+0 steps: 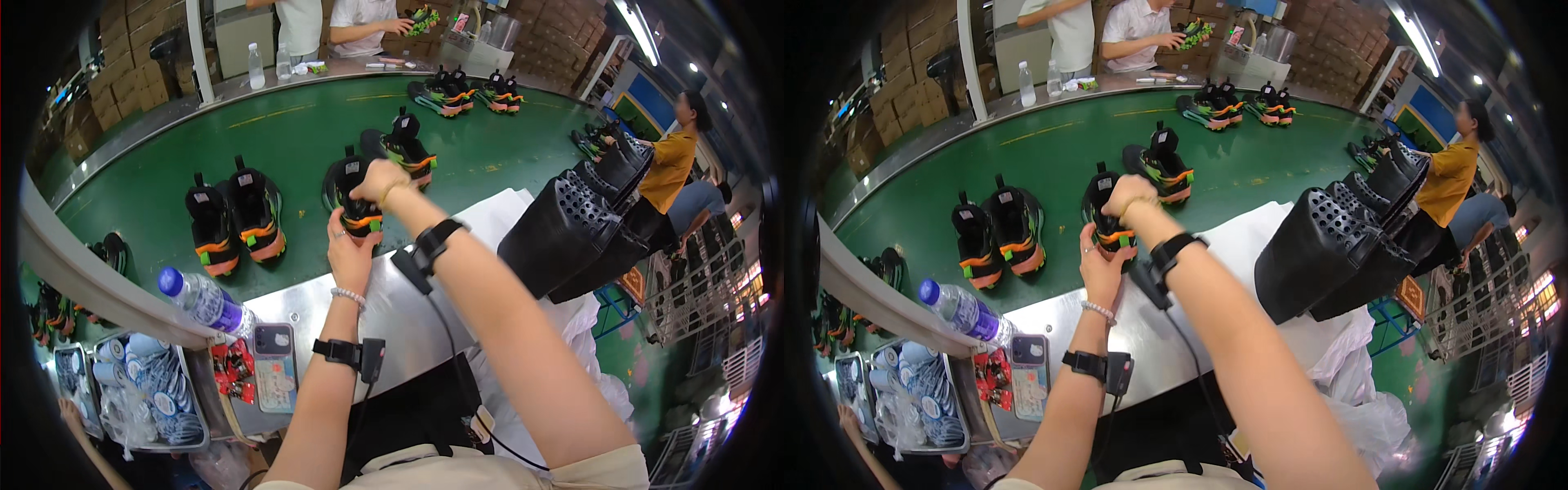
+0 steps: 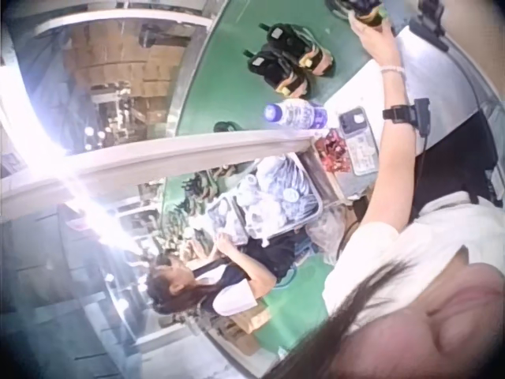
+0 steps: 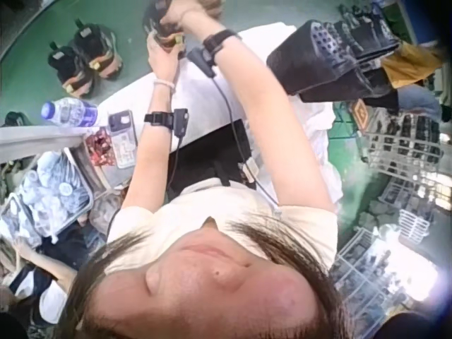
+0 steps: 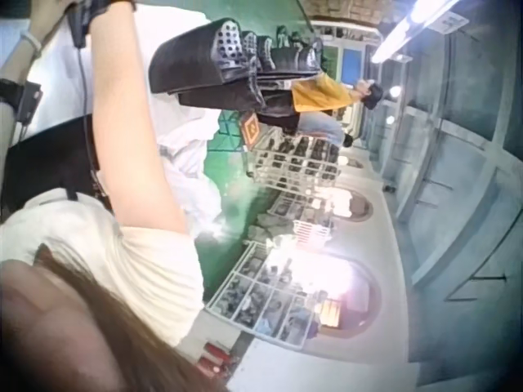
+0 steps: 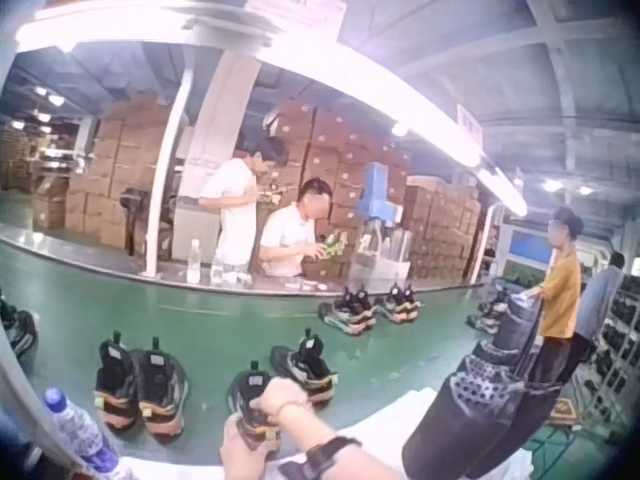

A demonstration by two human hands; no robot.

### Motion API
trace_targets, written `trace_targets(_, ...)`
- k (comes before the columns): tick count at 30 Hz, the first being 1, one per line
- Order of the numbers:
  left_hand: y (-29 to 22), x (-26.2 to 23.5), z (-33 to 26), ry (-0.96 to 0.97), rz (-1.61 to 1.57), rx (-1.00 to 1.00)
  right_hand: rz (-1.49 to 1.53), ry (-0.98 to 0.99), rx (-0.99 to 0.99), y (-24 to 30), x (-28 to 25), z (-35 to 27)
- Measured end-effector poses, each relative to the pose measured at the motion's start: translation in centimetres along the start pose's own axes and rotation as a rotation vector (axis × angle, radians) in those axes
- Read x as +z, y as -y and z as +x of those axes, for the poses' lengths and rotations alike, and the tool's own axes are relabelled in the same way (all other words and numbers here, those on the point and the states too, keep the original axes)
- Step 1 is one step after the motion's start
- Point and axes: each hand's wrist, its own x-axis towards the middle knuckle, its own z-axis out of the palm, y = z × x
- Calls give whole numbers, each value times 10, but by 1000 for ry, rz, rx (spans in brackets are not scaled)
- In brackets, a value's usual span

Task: The recorder is assembling and inspecting shoe components on a factory production line.

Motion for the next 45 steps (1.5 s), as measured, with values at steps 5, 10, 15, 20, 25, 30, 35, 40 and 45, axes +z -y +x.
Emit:
trace_targets(5,15,14,-1,-74,109,56,-69,-132,60,16,63,6)
trace_targets(10,6,18,-2,-2,47,47,59,-14,92,4,51,15)
trace_targets(15,28,19,4,-2,85,131,97,121,-16,0,52,25)
trace_targets(20,21,6,6,20,-120,54,80,-65,-47,18,81,37)
trace_targets(25,20,13,4,-6,-47,107,181,-51,-25,1,77,37)
trace_targets(30,46,-12,32,-9,205,251,535,-14,-428,0,39,-41)
trace_targets(35,-17,31,14,39,20,264,430,-251,-879,-112,-100,-220)
trace_targets(40,-43,81,54,152,461,633,396,-770,-296,-227,-179,-274)
trace_targets(45,-30,137,120,437,742,771,261,-954,45,-323,-173,-272)
